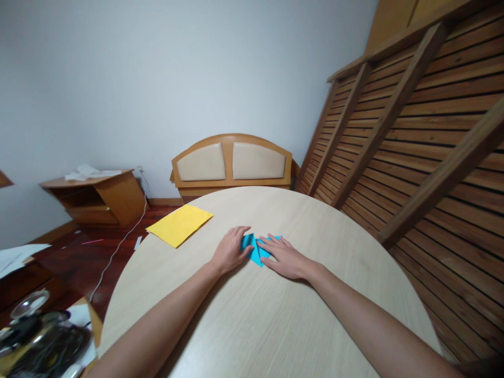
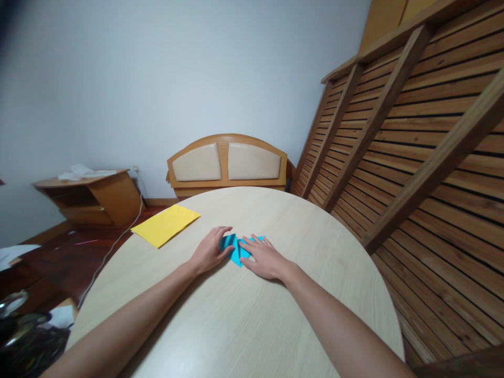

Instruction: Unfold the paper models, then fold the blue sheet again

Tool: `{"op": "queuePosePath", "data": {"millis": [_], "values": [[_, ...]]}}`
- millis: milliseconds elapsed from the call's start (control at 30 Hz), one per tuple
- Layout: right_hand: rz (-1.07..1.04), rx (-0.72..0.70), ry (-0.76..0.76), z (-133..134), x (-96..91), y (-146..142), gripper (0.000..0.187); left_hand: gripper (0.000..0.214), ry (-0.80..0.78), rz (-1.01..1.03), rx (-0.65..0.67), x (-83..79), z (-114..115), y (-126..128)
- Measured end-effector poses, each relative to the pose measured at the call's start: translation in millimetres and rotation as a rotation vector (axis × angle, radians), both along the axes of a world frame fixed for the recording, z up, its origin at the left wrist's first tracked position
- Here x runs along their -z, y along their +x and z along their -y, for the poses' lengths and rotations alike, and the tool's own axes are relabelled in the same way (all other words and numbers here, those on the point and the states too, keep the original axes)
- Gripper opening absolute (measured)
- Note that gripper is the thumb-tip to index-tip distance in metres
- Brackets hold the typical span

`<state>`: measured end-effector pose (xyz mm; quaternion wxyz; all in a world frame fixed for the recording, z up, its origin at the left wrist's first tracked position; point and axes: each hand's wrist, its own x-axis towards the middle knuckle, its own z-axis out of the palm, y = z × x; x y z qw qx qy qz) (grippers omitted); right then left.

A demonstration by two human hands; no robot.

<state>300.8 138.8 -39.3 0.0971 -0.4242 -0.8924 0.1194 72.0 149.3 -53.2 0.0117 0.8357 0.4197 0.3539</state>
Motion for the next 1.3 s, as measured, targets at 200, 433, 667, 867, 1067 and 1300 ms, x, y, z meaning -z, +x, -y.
{"op": "queuePosePath", "data": {"millis": [200,433,667,867,1067,1300], "values": [[-0.01,0.005,0.006,-5,3.0,6,0.064,0.025,-0.015,-0.134,-0.009,7.2,6,9],[0.023,0.075,0.026,-4,3.4,8,0.077,0.04,-0.114,-0.233,-0.037,0.8,24,21],[0.095,0.165,0.008,-4,4.4,8,0.079,0.059,-0.185,-0.326,-0.061,7.7,29,30],[0.183,0.401,-0.038,-6,-1.6,14,0.074,0.061,-0.236,-0.314,-0.082,5.6,33,26],[0.12,0.368,0.113,-7,0.7,20,0.067,0.064,-0.265,-0.303,-0.066,2.7,37,23],[0.028,-0.017,0.031,0,1.9,7,0.069,0.067,-0.318,-0.324,-0.036,0.4,35,19]]}}
